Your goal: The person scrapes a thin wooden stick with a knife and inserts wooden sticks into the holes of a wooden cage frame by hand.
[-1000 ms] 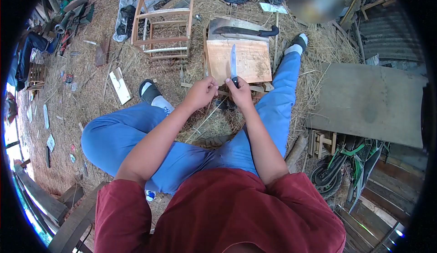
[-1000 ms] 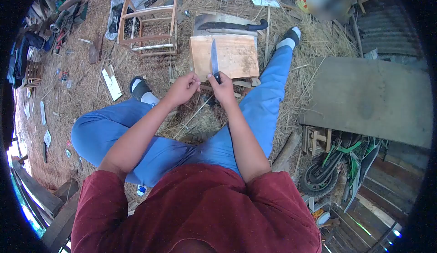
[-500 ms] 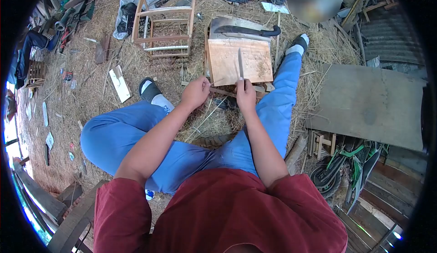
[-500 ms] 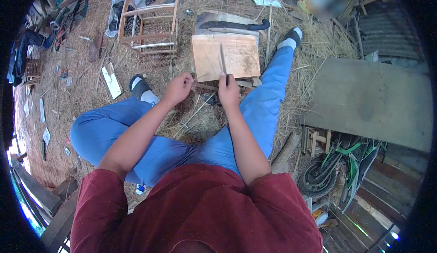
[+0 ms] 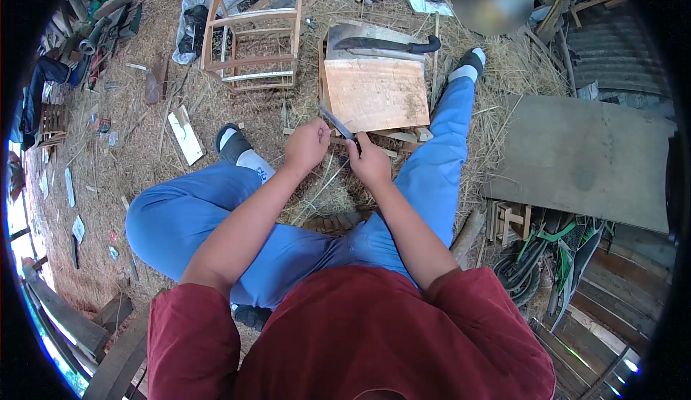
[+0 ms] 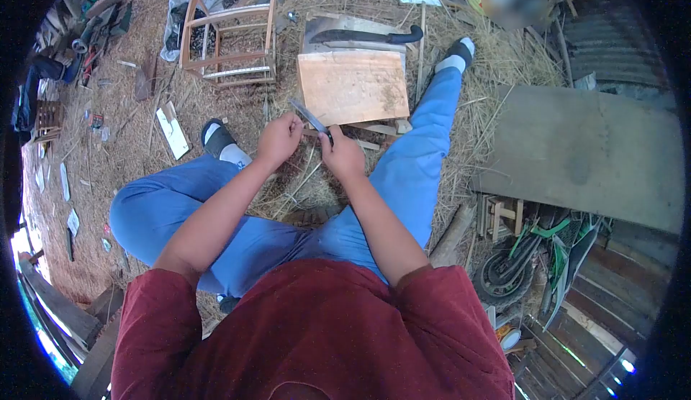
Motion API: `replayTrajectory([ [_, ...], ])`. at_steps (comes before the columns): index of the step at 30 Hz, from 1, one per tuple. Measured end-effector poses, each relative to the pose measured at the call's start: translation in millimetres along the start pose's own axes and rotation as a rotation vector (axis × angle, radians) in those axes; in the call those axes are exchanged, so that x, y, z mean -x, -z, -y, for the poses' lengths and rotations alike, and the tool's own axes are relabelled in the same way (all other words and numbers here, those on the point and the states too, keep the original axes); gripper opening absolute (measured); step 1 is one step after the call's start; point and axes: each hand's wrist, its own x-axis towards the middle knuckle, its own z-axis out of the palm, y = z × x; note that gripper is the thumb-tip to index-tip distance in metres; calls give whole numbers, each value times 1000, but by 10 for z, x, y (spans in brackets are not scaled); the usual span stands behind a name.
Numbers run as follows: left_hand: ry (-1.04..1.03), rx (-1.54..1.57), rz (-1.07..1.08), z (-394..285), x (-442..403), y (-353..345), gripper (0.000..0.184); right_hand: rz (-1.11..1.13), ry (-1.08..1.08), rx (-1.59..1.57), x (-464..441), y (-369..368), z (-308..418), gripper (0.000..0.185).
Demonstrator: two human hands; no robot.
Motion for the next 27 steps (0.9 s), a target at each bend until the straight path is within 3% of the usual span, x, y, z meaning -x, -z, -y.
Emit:
replayTrajectory([
  [3,4,-6,17,-16,10,29,14,-169,-42,-120,-57,-58,-82,34],
  [7,-10,-30,-5,-49,23,24,14,-78,-1,46,-27,-6,-53,33],
  [11,13,-44,-12,-46,27,-3,14,-132,-76,-40,-2,-46,-5,34],
  [14,23,-41,10,2,8,-50,14,-155,62,42,13,-111,-27,33],
  [17,-18,-54,-31,-36,25,-38,14,-179,-81,0,-31,-73,2,33],
  [20,-5,-37,-20,-44,31,-28,13,-176,14,51,7,-19,-31,34],
  [23,-29,-27,-42,2,30,-65,13,-201,-107,-23,-44,-40,-82,35],
  [27,-9,-43,-35,-25,47,-50,13,-129,-35,-4,-10,-47,-49,35],
])
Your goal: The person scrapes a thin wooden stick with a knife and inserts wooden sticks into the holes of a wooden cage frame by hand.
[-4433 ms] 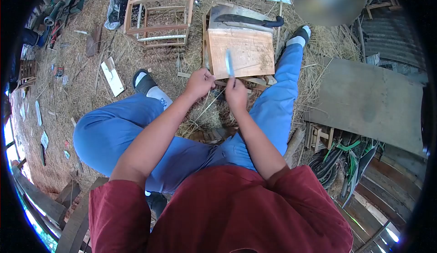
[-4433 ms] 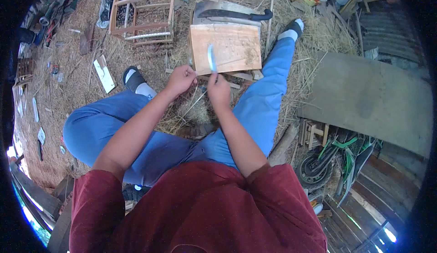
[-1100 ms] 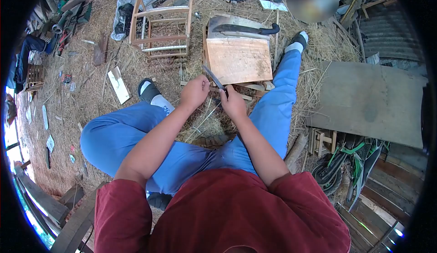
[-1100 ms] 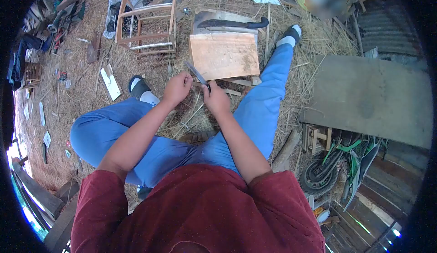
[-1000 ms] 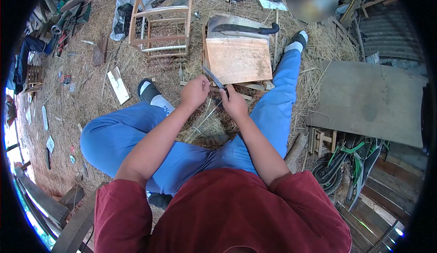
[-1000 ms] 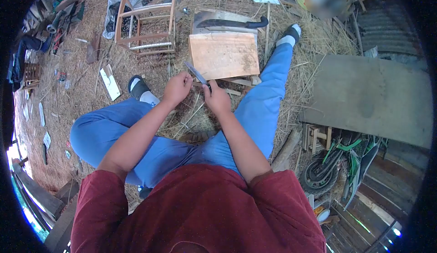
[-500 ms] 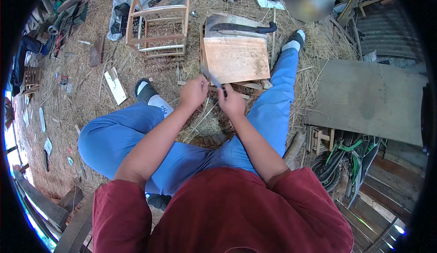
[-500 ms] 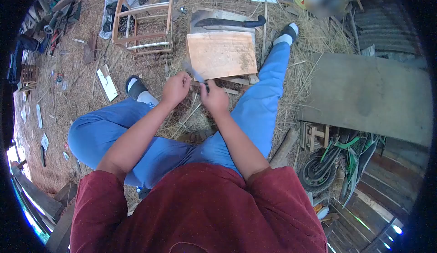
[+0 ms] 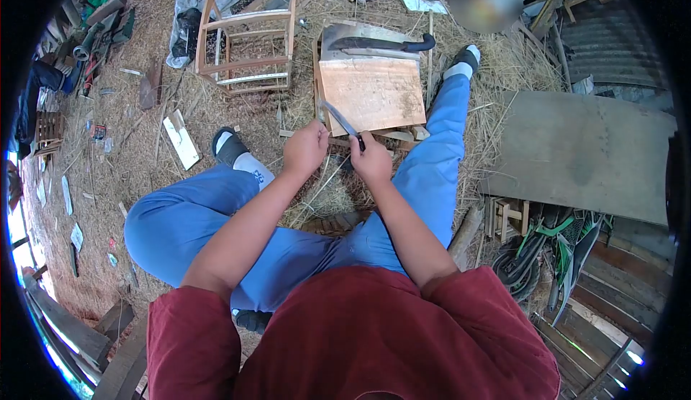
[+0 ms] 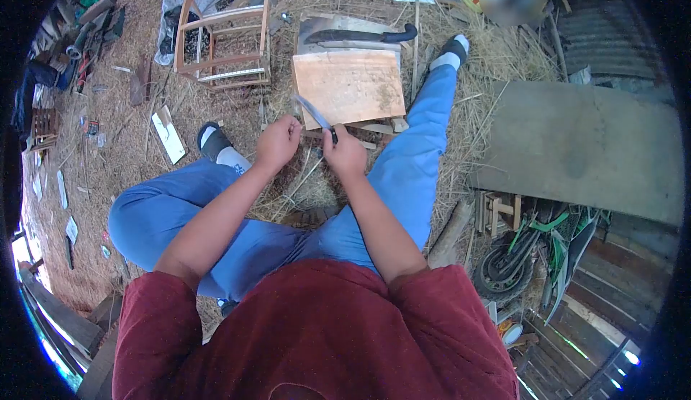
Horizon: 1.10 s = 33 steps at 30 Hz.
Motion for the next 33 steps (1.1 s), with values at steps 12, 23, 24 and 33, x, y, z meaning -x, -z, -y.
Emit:
replayTrajectory([
  [12,-16,21,5,8,3,-29,14,-38,-35,-3,-26,-21,-9,36],
  [23,-25,-49,-30,31,29,-69,12,-64,12,-2,-37,-71,-39,35],
  [24,-29,-51,-29,15,38,-60,12,-96,-43,-44,-54,-62,-32,35],
  [33,-35,-102,-37,-17,45,-13,14,-69,35,69,-18,-79,-26,37],
])
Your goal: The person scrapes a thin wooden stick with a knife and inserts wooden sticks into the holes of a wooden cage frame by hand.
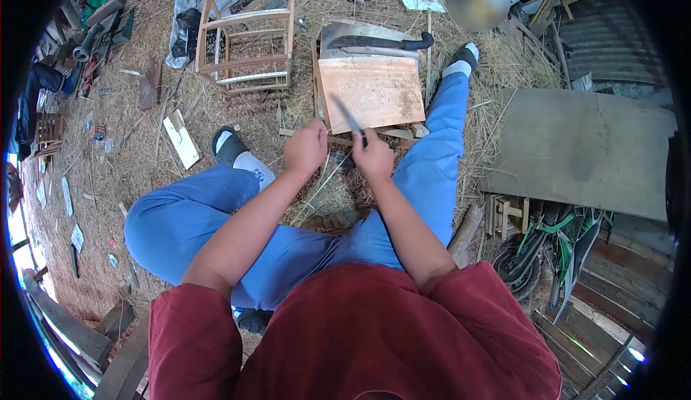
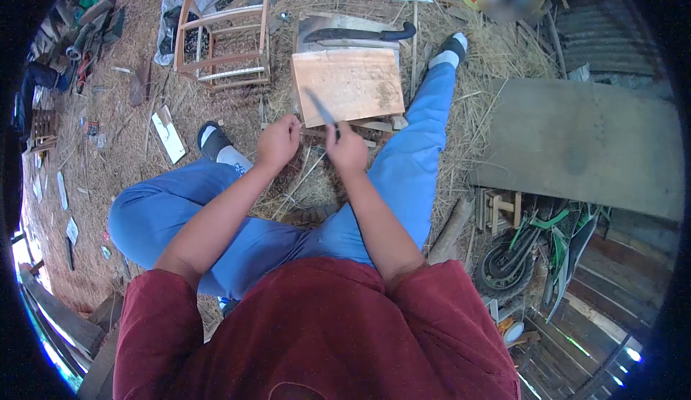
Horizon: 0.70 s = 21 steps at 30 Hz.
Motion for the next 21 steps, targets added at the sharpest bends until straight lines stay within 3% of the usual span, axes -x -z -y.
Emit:
replayTrajectory([
  [2,2,8,-15,-3,8,-16,13,-68,-100,-107,-17,-4,-26,37],
  [5,48,-4,33,-33,1,16,14,23,-43,-60,17,84,3,36],
  [7,50,2,25,-24,9,3,14,-43,-122,-65,-11,12,-3,36],
  [11,12,34,-11,16,10,-22,13,13,35,-14,34,6,11,33],
  [13,15,38,-15,17,5,-30,13,-8,-129,-68,-1,11,28,32],
  [21,63,55,17,-6,15,13,13,76,-19,-6,49,14,-49,35],
])
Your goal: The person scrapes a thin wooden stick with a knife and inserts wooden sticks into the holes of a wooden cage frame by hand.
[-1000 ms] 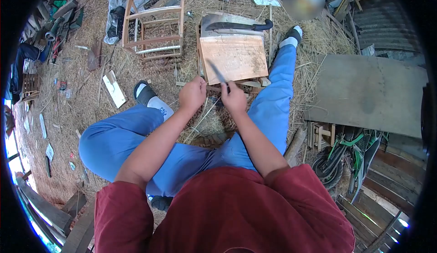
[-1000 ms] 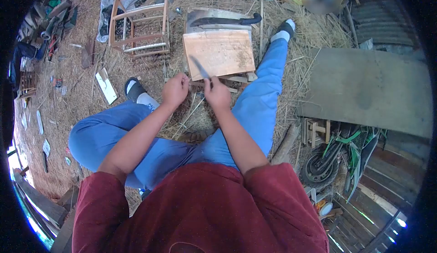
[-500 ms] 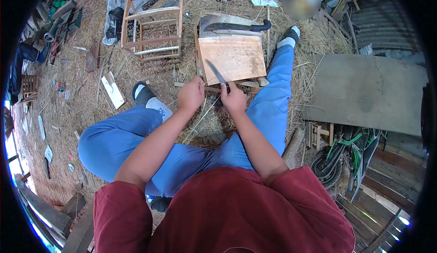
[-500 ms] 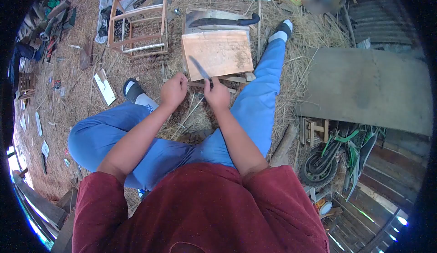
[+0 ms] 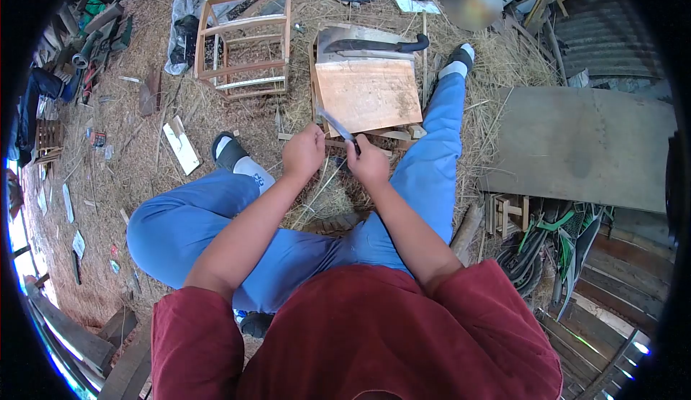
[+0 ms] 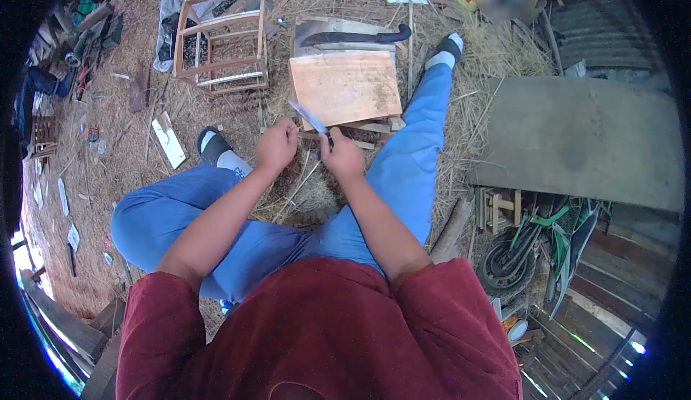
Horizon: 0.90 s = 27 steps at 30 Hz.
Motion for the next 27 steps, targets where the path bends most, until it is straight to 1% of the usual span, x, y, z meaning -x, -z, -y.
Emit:
replayTrajectory([
  [2,-9,3,-15,18,-8,-12,13,-122,-172,-84,-72,15,15,39],
  [3,-9,3,-20,28,-8,-20,13,-109,-173,-71,-90,28,22,43],
  [6,-9,-4,-29,61,-27,-12,13,-86,-144,-48,-67,105,41,42],
  [7,4,84,-59,69,-40,-9,14,-84,-159,-102,-80,190,58,39],
  [8,18,174,-92,74,-66,-7,15,-148,-179,-126,-132,206,39,36],
  [9,17,173,-105,61,-106,13,15,-201,-172,-145,-194,224,20,34],
  [10,26,329,-143,50,-144,33,15,-253,-164,-166,-255,246,-6,31],
  [11,34,485,-180,38,-176,50,15,-246,-84,-220,-331,298,-64,26],
  [12,32,484,-190,-19,-203,94,15,-248,-73,-224,-391,324,-87,26],
  [14,139,860,-165,-137,-256,186,12,-357,86,-188,-485,350,-117,26],
  [15,132,858,-172,-197,-274,265,12,-353,96,-194,-525,336,-134,31],
  [17,274,1230,32,-310,-296,436,11,-360,106,-195,-555,292,-158,30],
  [18,265,1227,25,-365,-296,499,11,-358,109,-192,-547,297,-137,29],
  [20,269,1349,63,-472,-266,612,10,-368,133,-195,-514,324,-119,28],
  [22,277,1365,76,-561,-246,766,12,-374,158,-196,-469,349,-68,27],
  [24,278,1378,66,-622,-229,870,12,-480,154,-195,-418,346,-22,23],
  [25,274,1378,63,-589,-241,874,12,-482,157,-196,-408,339,-1,23],
  [27,266,1352,53,-490,-276,892,12,-340,151,-513,-408,320,51,20],
])
